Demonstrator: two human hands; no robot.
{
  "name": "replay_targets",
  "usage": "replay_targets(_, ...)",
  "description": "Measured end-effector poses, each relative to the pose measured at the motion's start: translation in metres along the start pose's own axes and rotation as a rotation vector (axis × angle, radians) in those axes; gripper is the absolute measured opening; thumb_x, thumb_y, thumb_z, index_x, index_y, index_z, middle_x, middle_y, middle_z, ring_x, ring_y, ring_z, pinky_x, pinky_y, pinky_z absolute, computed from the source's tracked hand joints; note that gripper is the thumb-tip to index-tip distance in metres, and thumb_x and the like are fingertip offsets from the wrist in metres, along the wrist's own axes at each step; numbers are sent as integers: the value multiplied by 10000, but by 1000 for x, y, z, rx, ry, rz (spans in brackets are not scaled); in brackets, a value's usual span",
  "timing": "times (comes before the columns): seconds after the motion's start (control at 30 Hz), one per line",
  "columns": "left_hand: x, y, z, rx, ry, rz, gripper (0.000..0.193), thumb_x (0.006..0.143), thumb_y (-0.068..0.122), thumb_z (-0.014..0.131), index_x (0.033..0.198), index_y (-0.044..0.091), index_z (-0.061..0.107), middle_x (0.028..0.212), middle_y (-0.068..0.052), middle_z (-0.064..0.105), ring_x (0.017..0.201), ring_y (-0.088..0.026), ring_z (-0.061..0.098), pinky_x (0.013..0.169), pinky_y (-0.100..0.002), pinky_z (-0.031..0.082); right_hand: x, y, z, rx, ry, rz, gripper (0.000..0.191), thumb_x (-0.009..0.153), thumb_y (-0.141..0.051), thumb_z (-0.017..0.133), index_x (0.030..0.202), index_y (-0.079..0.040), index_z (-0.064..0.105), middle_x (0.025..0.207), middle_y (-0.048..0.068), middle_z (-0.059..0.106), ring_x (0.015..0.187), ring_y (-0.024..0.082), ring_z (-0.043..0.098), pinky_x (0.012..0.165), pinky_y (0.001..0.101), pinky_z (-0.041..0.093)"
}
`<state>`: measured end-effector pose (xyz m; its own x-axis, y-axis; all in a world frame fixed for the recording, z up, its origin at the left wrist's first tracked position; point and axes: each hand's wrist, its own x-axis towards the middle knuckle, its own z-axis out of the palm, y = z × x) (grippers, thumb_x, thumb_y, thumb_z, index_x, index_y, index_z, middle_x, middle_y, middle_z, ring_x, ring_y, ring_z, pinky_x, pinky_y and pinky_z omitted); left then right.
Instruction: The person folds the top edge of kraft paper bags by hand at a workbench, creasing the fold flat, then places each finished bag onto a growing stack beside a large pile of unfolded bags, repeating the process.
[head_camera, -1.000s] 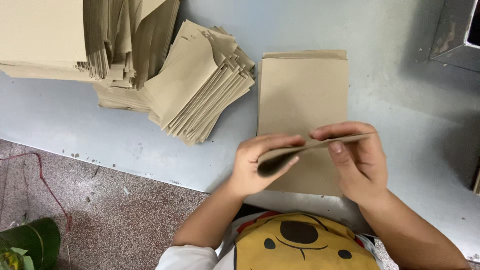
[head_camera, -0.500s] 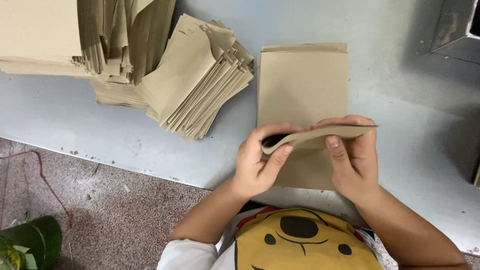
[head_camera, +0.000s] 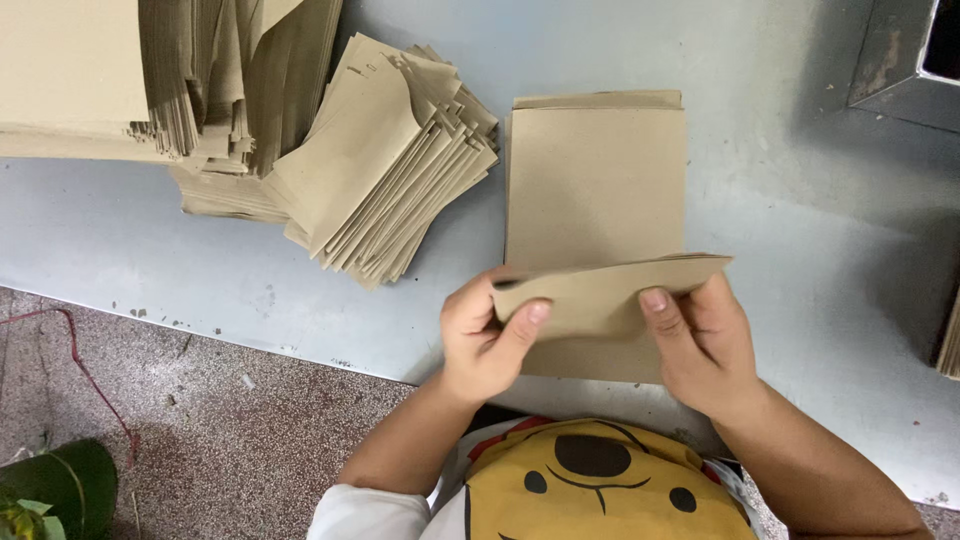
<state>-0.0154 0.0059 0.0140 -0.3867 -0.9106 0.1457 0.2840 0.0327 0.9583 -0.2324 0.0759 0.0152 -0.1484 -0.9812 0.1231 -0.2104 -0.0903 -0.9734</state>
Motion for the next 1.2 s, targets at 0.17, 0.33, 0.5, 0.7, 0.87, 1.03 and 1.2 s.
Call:
replay_targets(0.17,-1,14,1,236,-42,-214,177,1008,164,757,1029,3,686,836,-65,671,736,-101,569,676,-272,497,28,-54,-12,-218,97,-121,347,995,-140,607,1280,-9,460,1239,138,571,1098,166,583,944,300,486)
replay_targets(0.33,-1,44,16,601,-411,53,117,935,187,709,990,86,687,811,-105,665,684,-247,654,583,-345,494,27,-82,-10,-642,-229,-209,248,797,-224,786,973,-82,682,863,69,707,768,249,661,686,347,509)
replay_targets(0.5,2,60,16,638,-530,60,177,1022,191,663,884,82,641,711,-104,636,635,-301,642,563,-421,468,21,-58,-17,-587,-221,-297,115,830,-190,793,851,-120,705,693,33,692,587,206,652,568,323,492)
replay_targets(0.7,-9,65,-5,781,-561,36,57,953,135,672,922,90,657,755,-82,698,665,-301,687,554,-421,494,22,-53,-51,-703,99,-110,120,952,-132,782,892,-40,733,739,88,670,595,190,631,554,278,464)
replay_targets(0.87,-16,62,-26,683,-438,84,267,906,35,649,1173,38,642,993,-117,741,763,-295,723,632,-370,559,28,-48,-39,-543,117,37,118,1010,-143,736,965,-34,731,816,76,692,648,179,641,631,275,485)
replay_targets(1.03,-23,79,-77,749,346,255,221,1034,35,495,1185,67,653,1045,-67,742,836,-172,754,710,-344,582,34,-51,-37,-653,-40,-120,325,840,-226,777,1099,-67,661,1071,93,697,961,248,656,805,351,539)
replay_targets(1.2,12,66,-112,880,626,174,364,1081,56,515,1426,86,627,1392,-191,667,1044,-231,695,829,-358,516,19,-41,-17,-783,-591,-279,420,701,-385,817,1000,-116,695,1164,75,670,1103,335,600,876,447,500)
